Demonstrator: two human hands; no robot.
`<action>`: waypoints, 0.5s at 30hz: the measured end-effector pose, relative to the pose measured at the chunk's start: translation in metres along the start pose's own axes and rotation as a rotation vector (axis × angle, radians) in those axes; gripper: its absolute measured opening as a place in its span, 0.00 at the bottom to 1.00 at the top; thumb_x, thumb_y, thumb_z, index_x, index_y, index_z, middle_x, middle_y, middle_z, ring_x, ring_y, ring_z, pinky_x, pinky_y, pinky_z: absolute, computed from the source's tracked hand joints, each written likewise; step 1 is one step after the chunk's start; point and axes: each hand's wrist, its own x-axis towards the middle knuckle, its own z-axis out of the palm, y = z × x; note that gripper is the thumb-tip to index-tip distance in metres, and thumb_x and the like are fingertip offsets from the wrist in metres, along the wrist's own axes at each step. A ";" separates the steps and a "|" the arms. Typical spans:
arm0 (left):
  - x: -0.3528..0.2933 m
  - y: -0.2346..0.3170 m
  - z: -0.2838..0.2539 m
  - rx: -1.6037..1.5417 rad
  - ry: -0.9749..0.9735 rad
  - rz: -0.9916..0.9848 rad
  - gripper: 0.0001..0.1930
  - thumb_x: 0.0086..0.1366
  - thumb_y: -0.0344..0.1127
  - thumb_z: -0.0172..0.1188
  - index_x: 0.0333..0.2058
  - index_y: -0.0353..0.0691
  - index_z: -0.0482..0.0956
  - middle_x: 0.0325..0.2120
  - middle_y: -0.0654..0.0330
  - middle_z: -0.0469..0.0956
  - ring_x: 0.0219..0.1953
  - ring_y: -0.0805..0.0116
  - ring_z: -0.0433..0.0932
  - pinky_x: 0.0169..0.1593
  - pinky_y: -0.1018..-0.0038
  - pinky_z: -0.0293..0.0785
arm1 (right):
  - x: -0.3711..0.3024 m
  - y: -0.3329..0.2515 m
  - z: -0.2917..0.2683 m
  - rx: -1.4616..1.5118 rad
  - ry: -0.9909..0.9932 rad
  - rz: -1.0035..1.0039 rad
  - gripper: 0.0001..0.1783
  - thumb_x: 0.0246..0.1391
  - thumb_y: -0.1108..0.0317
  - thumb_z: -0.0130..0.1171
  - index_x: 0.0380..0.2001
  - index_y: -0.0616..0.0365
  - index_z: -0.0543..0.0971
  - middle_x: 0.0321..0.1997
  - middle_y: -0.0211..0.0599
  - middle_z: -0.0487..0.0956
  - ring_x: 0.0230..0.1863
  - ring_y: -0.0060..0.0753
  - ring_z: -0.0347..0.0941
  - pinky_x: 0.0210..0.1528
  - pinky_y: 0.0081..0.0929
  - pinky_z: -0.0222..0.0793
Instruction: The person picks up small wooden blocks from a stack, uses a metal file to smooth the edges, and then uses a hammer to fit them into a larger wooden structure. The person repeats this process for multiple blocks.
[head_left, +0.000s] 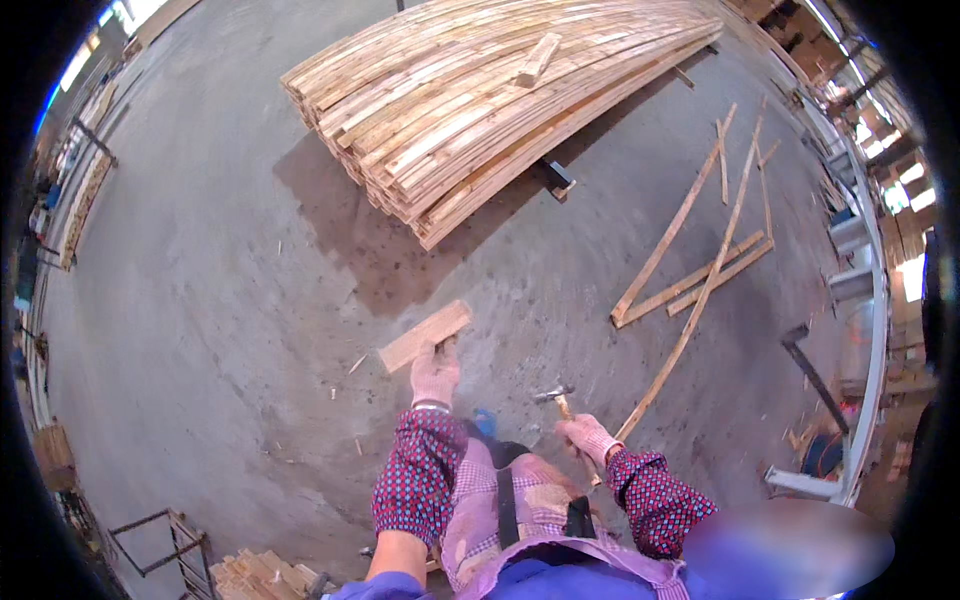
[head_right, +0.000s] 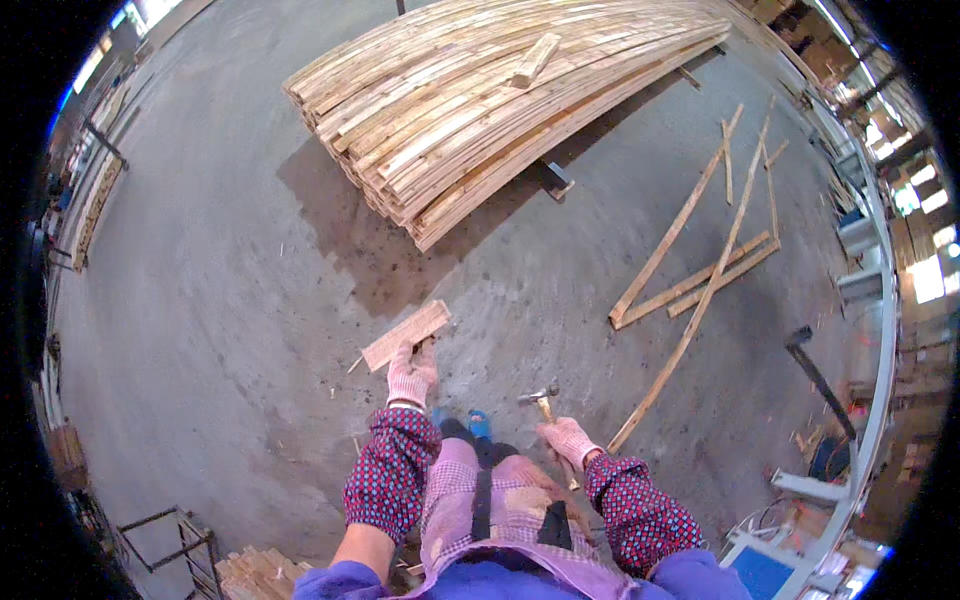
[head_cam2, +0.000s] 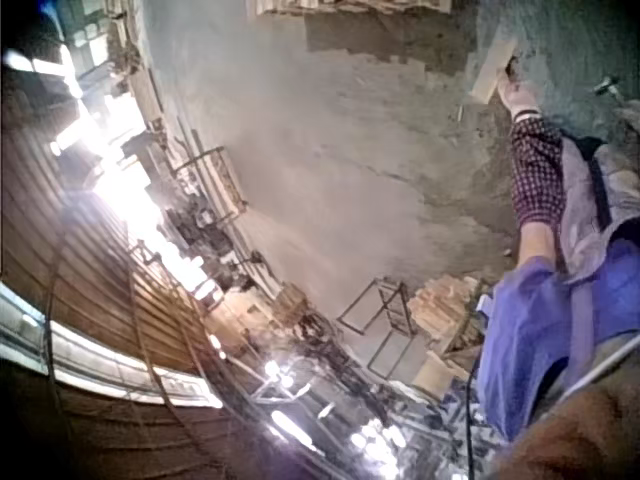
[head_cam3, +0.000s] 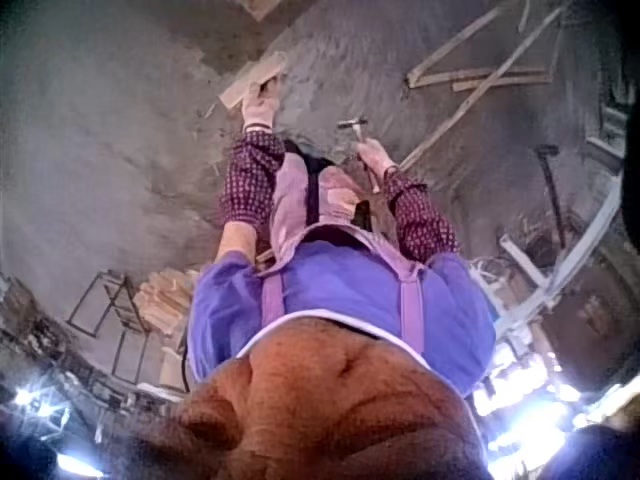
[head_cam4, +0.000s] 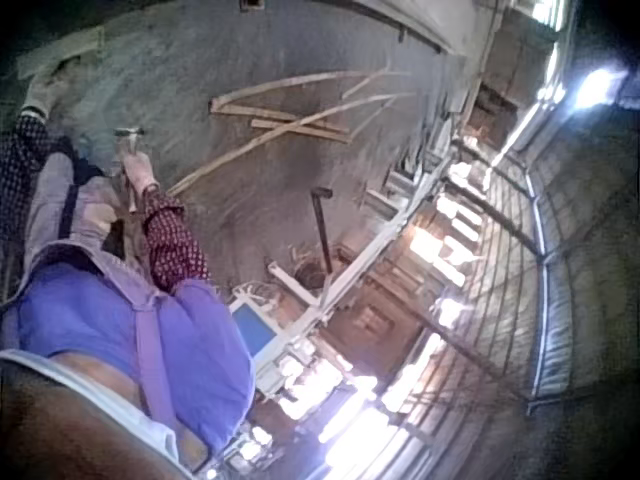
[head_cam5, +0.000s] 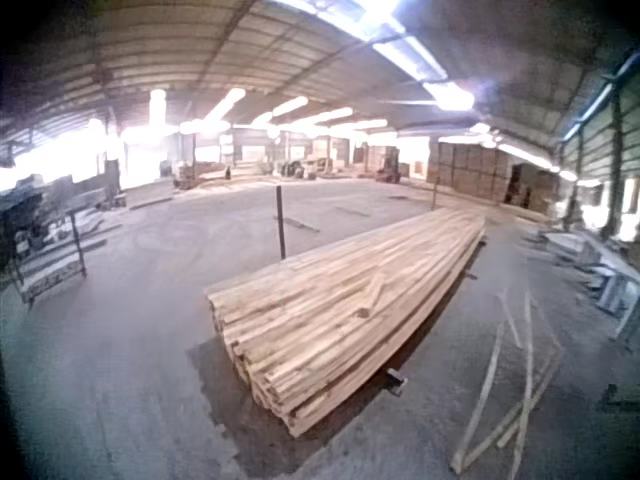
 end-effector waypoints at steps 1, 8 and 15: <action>0.029 -0.013 0.008 -0.006 0.028 0.008 0.17 0.67 0.26 0.51 0.53 0.31 0.67 0.50 0.48 0.73 0.53 0.53 0.72 0.57 0.60 0.73 | 0.012 -0.013 -0.014 0.014 0.003 0.017 0.18 0.49 0.56 0.56 0.21 0.63 0.72 0.17 0.36 0.72 0.16 0.29 0.69 0.19 0.30 0.65; 0.242 -0.081 0.069 -0.130 0.185 0.061 0.16 0.64 0.28 0.57 0.51 0.34 0.70 0.48 0.51 0.75 0.51 0.53 0.74 0.52 0.59 0.77 | 0.134 -0.085 -0.096 -0.169 0.071 0.106 0.19 0.48 0.55 0.57 0.21 0.63 0.72 0.17 0.37 0.72 0.17 0.32 0.70 0.21 0.33 0.66; 0.394 -0.132 0.104 -0.216 0.307 0.057 0.19 0.62 0.27 0.60 0.51 0.35 0.69 0.49 0.51 0.74 0.52 0.52 0.72 0.54 0.59 0.76 | 0.248 -0.131 -0.171 -0.303 0.090 0.181 0.20 0.50 0.55 0.57 0.29 0.66 0.73 0.20 0.40 0.75 0.20 0.33 0.73 0.25 0.32 0.69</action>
